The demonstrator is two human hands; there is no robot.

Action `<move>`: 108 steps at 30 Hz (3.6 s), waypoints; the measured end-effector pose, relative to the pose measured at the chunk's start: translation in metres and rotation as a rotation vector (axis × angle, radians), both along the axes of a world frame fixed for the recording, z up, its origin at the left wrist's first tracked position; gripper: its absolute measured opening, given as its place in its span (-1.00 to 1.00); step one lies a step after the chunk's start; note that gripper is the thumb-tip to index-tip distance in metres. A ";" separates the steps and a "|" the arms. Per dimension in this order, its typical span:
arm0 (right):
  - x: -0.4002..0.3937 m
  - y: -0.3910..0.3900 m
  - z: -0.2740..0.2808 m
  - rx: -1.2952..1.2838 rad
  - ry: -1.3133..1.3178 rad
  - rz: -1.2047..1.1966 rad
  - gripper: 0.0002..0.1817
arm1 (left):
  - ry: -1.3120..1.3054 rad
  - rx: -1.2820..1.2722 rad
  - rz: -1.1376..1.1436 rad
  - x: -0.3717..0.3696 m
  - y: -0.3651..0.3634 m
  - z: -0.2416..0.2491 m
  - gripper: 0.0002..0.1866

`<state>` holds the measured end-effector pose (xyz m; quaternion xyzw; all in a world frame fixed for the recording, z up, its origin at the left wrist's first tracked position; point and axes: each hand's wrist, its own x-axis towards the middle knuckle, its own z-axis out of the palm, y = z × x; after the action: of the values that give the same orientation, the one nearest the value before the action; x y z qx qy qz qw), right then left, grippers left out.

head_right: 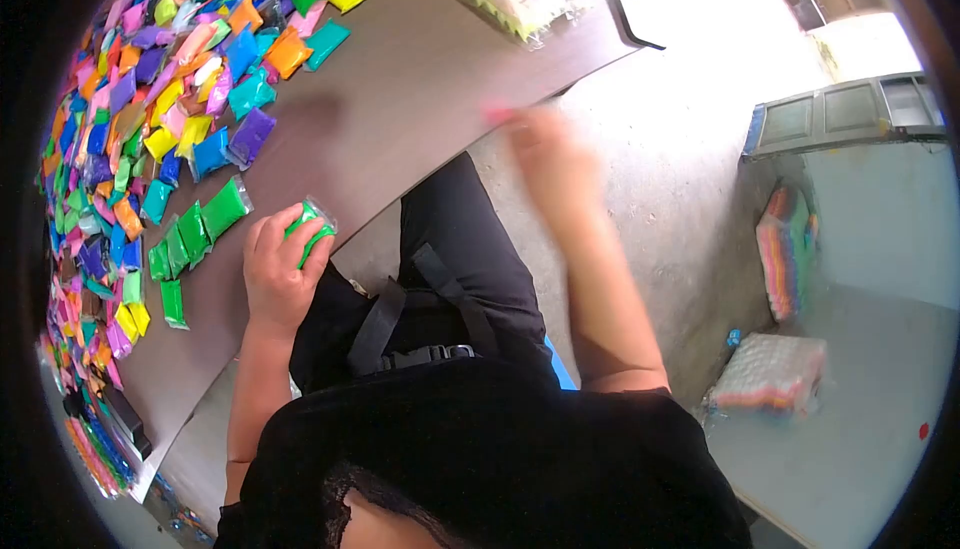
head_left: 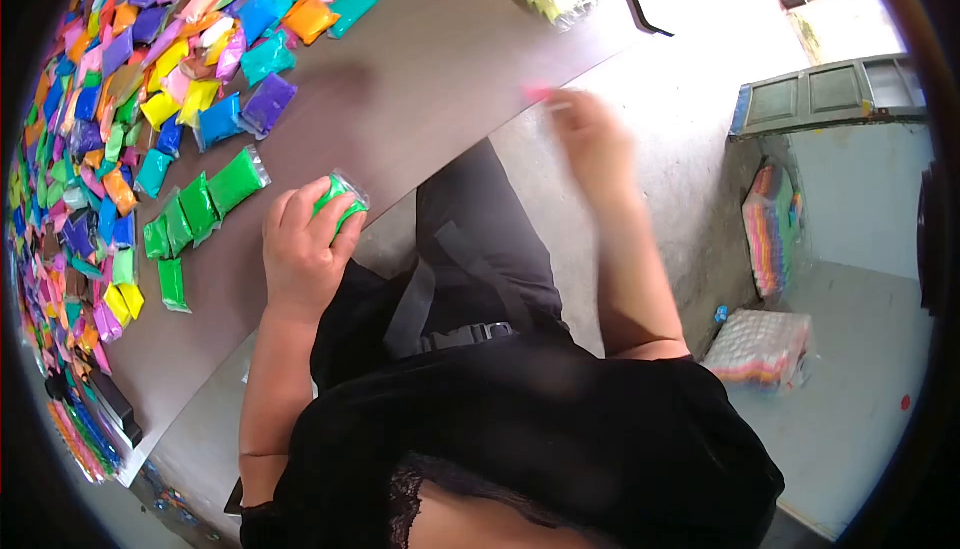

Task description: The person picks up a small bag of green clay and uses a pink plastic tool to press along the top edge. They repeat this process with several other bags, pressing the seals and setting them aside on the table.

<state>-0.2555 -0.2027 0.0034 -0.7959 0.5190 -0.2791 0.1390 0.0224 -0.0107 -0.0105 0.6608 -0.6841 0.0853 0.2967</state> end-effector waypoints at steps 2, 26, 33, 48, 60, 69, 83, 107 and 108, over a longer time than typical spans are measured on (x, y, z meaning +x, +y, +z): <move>0.031 0.016 -0.006 -0.099 0.081 0.137 -0.79 | 0.000 0.005 0.001 0.000 0.000 0.000 -0.73; 0.062 -0.073 -0.022 0.035 0.309 -0.043 -0.73 | 0.011 0.009 0.023 -0.004 0.000 0.007 -0.75; -0.206 -0.090 -0.015 0.050 -0.460 -0.450 -0.58 | 0.617 0.113 0.033 0.001 0.004 0.018 -0.77; 0.112 0.050 0.069 0.611 -0.708 0.847 -0.72 | 1.871 0.026 -0.273 -0.029 0.016 0.039 -0.51; 0.140 0.071 0.059 0.493 -0.637 0.928 -0.83 | 1.736 -0.048 -0.165 -0.028 0.033 0.044 -0.64; 0.127 0.053 0.059 0.520 -0.576 0.877 -0.83 | 1.455 0.236 -0.047 -0.026 0.017 0.053 -0.72; 0.124 0.031 0.030 0.973 -0.976 0.553 -0.68 | 1.832 0.281 -0.070 -0.031 0.023 0.050 -0.68; 0.154 0.050 -0.003 -0.208 0.100 0.671 -0.88 | 0.197 0.013 0.132 0.004 0.025 -0.001 -0.52; 0.156 0.047 0.003 -0.199 0.123 0.636 -0.87 | 0.197 0.012 0.133 0.004 0.024 0.001 -0.52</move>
<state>-0.0996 -0.1560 0.0060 -0.9430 0.2221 -0.2227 0.1092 0.0263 0.0137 -0.0099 0.7117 -0.6069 0.0355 0.3520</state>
